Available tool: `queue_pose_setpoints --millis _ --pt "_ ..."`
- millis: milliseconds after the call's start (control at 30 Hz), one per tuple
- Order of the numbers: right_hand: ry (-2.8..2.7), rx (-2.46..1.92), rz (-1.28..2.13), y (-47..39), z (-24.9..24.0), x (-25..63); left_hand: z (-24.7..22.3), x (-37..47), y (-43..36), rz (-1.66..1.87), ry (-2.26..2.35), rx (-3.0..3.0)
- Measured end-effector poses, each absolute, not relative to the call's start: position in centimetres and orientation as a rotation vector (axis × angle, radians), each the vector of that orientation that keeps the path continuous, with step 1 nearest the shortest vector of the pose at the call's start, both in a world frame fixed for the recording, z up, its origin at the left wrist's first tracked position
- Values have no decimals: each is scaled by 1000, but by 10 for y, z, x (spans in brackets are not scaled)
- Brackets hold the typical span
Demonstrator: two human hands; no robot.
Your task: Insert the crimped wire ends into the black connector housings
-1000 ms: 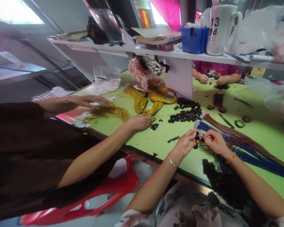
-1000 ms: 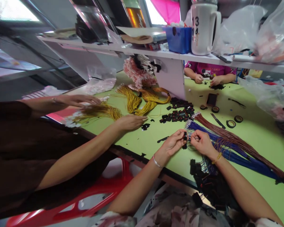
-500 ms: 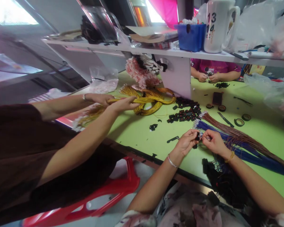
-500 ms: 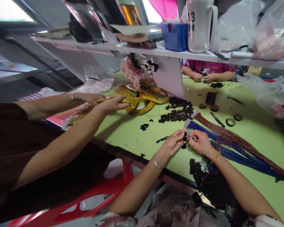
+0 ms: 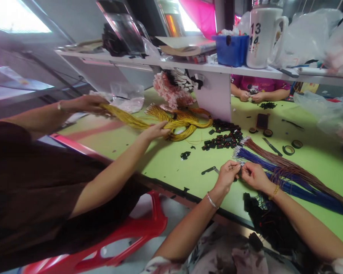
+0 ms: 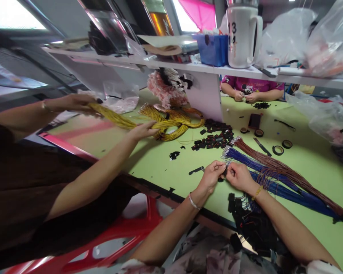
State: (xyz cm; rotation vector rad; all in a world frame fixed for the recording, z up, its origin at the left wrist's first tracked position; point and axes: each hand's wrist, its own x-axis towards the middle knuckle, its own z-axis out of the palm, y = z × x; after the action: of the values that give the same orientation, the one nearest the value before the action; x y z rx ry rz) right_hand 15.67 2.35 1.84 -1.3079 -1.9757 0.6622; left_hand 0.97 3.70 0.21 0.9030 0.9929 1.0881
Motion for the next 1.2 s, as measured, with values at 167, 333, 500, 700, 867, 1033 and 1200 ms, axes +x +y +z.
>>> queue_pose_setpoints --millis 167,333,500,700,867,1033,1200 --pt "-1903 -1494 525 58 21 188 1 7 37 1186 1051 1157" --pt "-2004 -1887 337 88 7 215 -3 8 30 1061 1016 1259" --pt "-2020 -1892 397 91 0 218 -3 10 28 968 1044 1288" --pt "-2118 -1850 296 90 11 219 1 7 29 1044 1073 1501" --pt "-2109 -1863 152 86 24 220 -7 10 24 950 1073 1361" --pt "-2006 -1634 477 93 32 201 -4 20 21 899 1001 931" --pt "-1815 -1297 769 95 49 175 1 21 26 987 868 599"
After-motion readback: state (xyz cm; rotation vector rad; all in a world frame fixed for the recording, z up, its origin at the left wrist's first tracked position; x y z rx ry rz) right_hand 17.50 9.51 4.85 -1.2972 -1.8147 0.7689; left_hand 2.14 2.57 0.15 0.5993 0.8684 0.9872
